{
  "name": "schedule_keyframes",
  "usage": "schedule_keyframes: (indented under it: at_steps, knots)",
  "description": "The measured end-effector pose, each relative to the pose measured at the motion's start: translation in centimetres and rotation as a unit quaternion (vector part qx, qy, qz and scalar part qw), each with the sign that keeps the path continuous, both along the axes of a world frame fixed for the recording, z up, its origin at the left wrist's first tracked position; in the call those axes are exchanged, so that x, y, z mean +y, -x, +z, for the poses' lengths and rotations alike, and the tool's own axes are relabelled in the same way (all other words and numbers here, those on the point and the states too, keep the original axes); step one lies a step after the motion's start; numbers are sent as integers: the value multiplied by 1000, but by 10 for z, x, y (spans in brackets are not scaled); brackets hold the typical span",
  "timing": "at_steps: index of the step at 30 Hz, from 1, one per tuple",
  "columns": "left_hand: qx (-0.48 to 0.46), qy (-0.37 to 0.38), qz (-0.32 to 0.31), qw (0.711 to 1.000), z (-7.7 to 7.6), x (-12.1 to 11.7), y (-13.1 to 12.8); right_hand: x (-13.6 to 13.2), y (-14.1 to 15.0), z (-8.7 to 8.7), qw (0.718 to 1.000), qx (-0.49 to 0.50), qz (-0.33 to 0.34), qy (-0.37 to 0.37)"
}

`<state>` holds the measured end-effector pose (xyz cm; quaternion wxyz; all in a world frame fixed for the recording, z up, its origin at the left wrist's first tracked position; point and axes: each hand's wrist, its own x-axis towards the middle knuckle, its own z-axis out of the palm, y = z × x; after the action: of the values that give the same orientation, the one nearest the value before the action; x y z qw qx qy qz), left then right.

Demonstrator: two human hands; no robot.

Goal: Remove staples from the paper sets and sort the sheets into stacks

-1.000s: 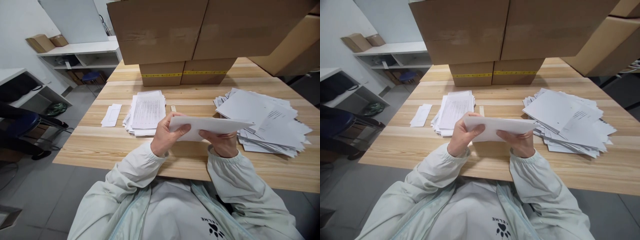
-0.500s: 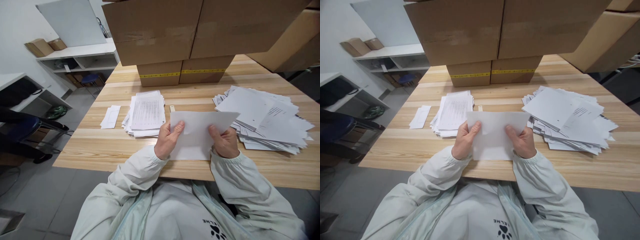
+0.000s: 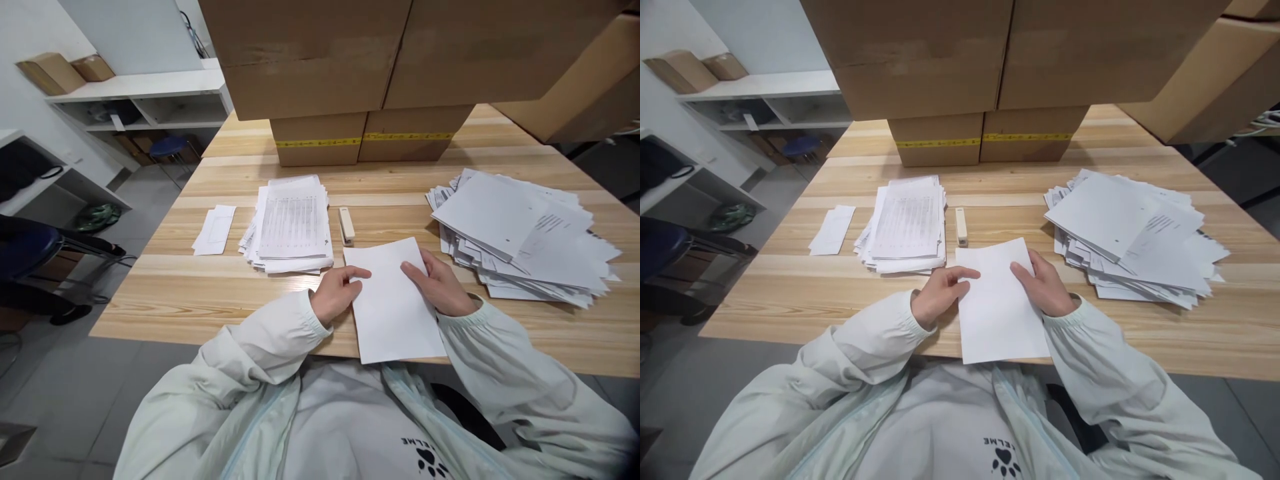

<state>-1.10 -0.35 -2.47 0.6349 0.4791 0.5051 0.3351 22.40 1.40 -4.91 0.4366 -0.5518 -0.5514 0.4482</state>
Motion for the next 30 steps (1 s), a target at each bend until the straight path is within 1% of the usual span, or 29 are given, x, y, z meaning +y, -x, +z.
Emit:
schedule_keyframes:
  at_steps: [2, 7, 9, 11, 13, 15, 17, 19, 21, 22, 23, 26, 28, 30]
  knots:
    - [2, 25, 0, 1000, 0, 6, -1, 7, 0, -4, 1000, -7, -10, -5]
    - [-35, 69, 29, 997, 4, 17, -3, 17, 2, -10, 999, -35, -14, -28]
    - [-29, 81, 40, 995, 6, 20, -4, 18, 1, -9, 998, -51, -17, -38]
    - [-17, 89, 49, 995, 8, 23, -5, 20, -5, -3, 994, -99, -3, -53]
    - [-15, 92, 58, 994, 9, 26, -5, 24, -16, 12, 977, -197, 5, -84]
    - [-21, 96, 64, 993, 10, 28, -6, 32, -26, 34, 940, -316, -2, -131]
    - [-26, 102, 67, 992, 11, 29, -7, 44, -26, 60, 900, -395, -8, -185]
    - [-30, 107, 69, 991, 13, 29, -7, 61, -10, 81, 876, -418, 18, -240]
    - [-33, 116, 71, 990, 15, 29, -8, 83, 21, 92, 866, -408, 54, -283]
    - [-35, 120, 71, 990, 16, 29, -8, 94, 39, 92, 865, -400, 68, -295]
    - [-35, 125, 73, 989, 18, 29, -8, 106, 59, 88, 866, -394, 66, -300]
    - [-32, 135, 76, 987, 20, 31, -8, 132, 109, 64, 865, -401, 55, -295]
    - [-28, 138, 76, 987, 21, 31, -8, 140, 130, 45, 858, -425, 70, -279]
    - [-24, 140, 75, 987, 20, 32, -8, 141, 140, 32, 846, -452, 94, -267]
